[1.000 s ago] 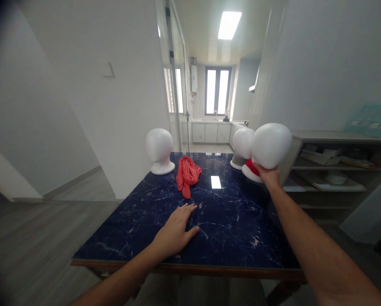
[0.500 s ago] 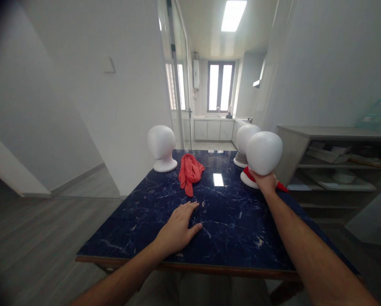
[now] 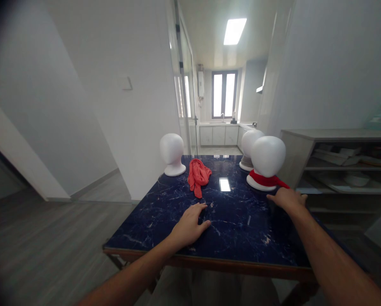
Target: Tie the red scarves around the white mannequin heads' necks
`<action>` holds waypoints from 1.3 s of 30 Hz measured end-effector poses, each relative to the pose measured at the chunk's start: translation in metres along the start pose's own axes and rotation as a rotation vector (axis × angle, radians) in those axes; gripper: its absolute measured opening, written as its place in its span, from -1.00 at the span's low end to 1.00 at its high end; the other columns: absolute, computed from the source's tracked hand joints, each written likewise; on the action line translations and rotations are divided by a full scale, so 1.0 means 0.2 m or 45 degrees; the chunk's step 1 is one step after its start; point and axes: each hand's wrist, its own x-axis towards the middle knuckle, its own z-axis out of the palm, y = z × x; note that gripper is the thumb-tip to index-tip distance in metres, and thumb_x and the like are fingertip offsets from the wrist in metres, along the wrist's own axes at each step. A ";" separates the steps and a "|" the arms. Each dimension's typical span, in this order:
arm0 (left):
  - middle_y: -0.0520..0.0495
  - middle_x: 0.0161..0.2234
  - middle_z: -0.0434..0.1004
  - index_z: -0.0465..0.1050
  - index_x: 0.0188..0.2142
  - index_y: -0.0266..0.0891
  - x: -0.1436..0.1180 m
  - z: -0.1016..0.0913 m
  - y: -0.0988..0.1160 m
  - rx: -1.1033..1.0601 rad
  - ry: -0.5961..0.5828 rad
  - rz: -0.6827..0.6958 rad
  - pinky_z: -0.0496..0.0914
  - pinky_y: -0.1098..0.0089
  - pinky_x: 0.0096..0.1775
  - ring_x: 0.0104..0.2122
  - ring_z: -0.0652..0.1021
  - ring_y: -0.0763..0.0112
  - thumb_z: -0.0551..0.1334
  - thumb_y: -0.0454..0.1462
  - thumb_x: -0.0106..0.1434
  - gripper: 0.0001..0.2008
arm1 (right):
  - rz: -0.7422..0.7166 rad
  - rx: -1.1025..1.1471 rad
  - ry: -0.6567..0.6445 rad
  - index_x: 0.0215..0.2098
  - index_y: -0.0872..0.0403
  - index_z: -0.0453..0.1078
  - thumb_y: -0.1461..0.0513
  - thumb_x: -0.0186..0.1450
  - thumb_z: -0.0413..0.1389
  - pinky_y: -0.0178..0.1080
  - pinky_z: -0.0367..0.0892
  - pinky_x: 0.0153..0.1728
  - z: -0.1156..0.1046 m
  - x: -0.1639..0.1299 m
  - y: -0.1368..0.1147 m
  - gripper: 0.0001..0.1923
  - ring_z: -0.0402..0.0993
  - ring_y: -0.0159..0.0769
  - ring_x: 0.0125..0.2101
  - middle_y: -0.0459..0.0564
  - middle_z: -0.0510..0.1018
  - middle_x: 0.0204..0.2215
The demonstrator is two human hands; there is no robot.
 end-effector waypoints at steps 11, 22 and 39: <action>-0.24 -0.01 0.70 0.59 -0.03 -0.26 0.34 -0.25 -0.27 -0.451 0.169 -0.347 0.50 0.23 0.10 0.01 0.67 0.11 0.41 -0.17 0.24 -0.66 | -0.575 -0.248 -0.278 -0.12 0.09 0.61 0.06 0.46 0.11 -0.16 0.34 -0.11 0.17 -0.39 -0.62 -0.69 0.61 -0.05 -0.09 0.17 0.68 -0.14; -0.58 0.30 0.40 0.24 0.30 -0.47 0.79 -0.67 -0.85 0.148 0.651 -0.778 0.37 0.00 0.27 0.35 0.38 -0.31 0.56 -0.09 -0.01 -0.02 | -0.576 0.030 -0.235 -0.17 0.04 0.56 0.17 0.41 0.18 -0.24 0.18 -0.16 0.29 -0.43 -0.58 -0.86 0.46 -0.18 -0.11 0.03 0.60 -0.16; -0.56 0.26 0.45 0.03 0.37 -0.44 1.24 -0.59 -1.12 -0.021 0.817 -0.816 0.40 -0.11 0.26 0.29 0.48 -0.21 0.60 -0.10 -0.02 0.14 | -0.586 -0.049 -0.253 -0.12 0.02 0.51 0.16 0.42 0.19 -0.18 0.20 -0.08 0.31 -0.42 -0.63 -0.87 0.42 -0.13 -0.06 0.05 0.58 -0.10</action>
